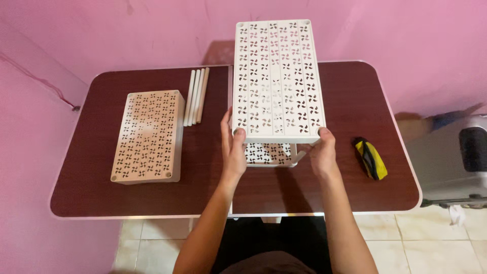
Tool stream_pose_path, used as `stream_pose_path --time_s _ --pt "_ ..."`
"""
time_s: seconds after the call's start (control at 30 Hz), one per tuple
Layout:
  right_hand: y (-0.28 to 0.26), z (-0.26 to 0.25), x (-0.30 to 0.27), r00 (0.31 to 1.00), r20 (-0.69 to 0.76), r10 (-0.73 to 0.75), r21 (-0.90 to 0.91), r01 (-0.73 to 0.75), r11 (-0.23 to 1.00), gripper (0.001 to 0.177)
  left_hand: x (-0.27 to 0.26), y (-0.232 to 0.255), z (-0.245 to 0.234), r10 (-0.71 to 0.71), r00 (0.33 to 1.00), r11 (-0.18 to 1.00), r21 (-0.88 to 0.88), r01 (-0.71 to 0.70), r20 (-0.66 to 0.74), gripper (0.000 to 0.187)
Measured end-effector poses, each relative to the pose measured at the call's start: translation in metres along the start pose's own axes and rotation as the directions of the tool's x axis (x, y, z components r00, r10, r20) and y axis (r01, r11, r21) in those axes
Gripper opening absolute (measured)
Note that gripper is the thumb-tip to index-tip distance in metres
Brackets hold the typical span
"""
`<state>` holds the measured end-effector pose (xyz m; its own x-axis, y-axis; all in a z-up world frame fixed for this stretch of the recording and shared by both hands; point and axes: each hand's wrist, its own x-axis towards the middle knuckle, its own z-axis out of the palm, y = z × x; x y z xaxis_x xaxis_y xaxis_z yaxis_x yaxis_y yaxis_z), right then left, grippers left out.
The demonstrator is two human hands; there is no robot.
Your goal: The person wipes a white perforated plastic tray with a yellow and black sponge, then inserts four white plastic legs into the tray's corner sockets. They place a second identical tray on top to form a two-tier unit and adjust the assembly on the table.
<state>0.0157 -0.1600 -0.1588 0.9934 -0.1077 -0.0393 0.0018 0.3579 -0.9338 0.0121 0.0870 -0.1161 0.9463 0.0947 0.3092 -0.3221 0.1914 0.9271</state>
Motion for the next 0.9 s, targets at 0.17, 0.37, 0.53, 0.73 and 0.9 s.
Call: stream_pose_path --time_s 0.17,0.37,0.53,0.73,0.9 --pt "-0.005 0.003 -0.005 0.997 0.056 -0.053 0.068 0.049 0.996 0.052 -0.001 -0.008 -0.001 -0.044 0.999 0.996 -0.076 0.041 -0.028 0.067" --pt "-0.008 0.002 -0.005 0.995 0.066 -0.075 0.012 0.074 0.997 0.050 0.001 -0.006 -0.004 -0.022 0.999 0.987 -0.161 0.029 0.042 0.073" --pt "-0.017 0.010 -0.005 0.990 0.106 -0.095 0.078 0.087 0.993 0.051 0.005 -0.003 -0.008 -0.196 0.980 0.979 -0.061 0.195 -0.025 0.068" --pt "-0.021 0.016 -0.005 0.992 0.004 -0.128 0.054 0.127 0.990 0.046 0.006 -0.009 -0.008 -0.223 0.974 0.963 -0.146 0.226 0.039 0.066" --pt "-0.020 0.017 -0.002 0.992 0.008 -0.127 0.057 0.126 0.990 0.044 0.007 -0.017 -0.013 -0.166 0.981 0.960 -0.209 0.184 0.101 0.067"
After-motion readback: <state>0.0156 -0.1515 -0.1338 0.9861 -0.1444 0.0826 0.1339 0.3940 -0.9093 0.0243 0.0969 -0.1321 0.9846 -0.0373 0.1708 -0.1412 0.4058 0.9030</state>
